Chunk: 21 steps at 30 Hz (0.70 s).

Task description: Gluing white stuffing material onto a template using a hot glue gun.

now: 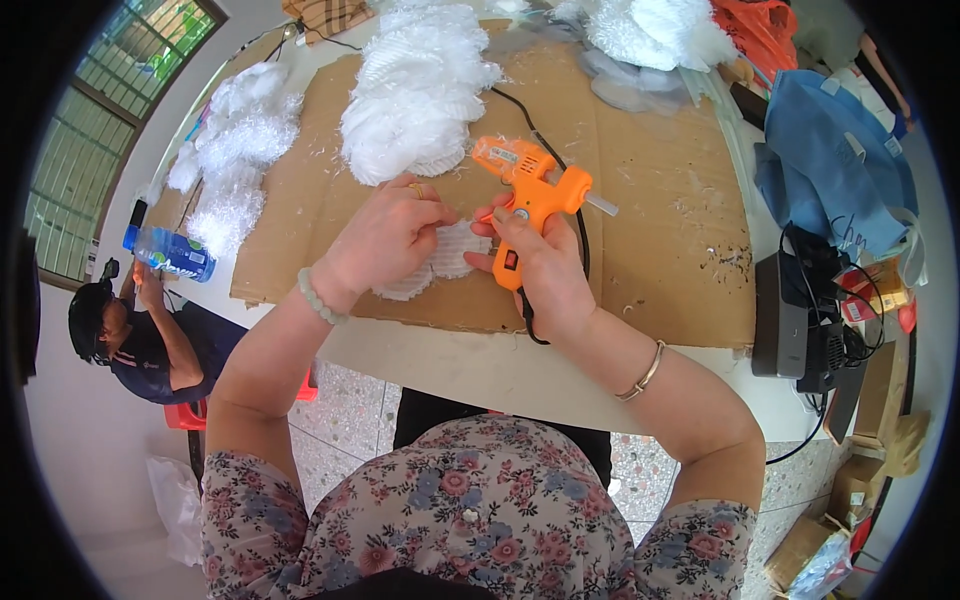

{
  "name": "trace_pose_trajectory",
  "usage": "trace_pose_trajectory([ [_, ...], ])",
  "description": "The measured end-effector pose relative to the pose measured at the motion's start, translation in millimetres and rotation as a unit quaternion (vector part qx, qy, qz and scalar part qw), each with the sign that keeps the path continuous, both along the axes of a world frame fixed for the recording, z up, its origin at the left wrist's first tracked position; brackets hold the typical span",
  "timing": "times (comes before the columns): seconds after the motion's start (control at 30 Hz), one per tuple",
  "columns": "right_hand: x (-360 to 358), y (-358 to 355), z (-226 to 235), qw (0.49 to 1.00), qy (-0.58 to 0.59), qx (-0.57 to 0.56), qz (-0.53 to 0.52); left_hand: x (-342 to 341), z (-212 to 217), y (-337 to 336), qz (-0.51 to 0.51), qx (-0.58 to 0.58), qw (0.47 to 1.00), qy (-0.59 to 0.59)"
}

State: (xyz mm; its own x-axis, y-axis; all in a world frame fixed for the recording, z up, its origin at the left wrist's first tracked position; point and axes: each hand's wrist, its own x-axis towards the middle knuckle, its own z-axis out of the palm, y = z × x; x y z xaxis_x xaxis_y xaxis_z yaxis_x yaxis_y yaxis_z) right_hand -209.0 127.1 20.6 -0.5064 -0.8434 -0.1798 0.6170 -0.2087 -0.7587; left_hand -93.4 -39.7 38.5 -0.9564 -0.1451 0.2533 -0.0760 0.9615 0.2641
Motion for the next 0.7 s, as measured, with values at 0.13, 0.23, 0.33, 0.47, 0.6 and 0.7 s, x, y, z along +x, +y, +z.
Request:
trace_pose_trajectory([
  [0.13, -0.4, -0.3, -0.2, 1.0, -0.002, 0.008, 0.0, 5.8, 4.9, 4.1, -0.027, 0.002, 1.0, 0.005],
  [0.23, 0.4, -0.8, 2.2, 1.0, 0.001, 0.015, 0.001, 12.7, 9.0, 12.3, -0.04, -0.024, 0.999, 0.014],
  [0.33, -1.2, -0.8, 3.6, 1.0, 0.009, 0.018, 0.0, 16.5, 9.0, 17.1, -0.042, -0.054, 0.997, 0.02],
  [0.47, -6.0, -3.7, 13.2, 0.999, 0.042, -0.014, -0.016, 20.9, 7.8, 20.2, -0.047, -0.068, 0.996, 0.039],
  [0.6, -10.3, -15.5, 28.1, 0.995, 0.097, 0.018, -0.027, 24.4, 9.1, 24.3, -0.053, -0.094, 0.993, 0.049],
  [0.7, -15.5, -28.6, 23.9, 0.986, 0.164, 0.031, 0.011, 25.8, 9.4, 26.7, -0.048, -0.102, 0.992, 0.048],
])
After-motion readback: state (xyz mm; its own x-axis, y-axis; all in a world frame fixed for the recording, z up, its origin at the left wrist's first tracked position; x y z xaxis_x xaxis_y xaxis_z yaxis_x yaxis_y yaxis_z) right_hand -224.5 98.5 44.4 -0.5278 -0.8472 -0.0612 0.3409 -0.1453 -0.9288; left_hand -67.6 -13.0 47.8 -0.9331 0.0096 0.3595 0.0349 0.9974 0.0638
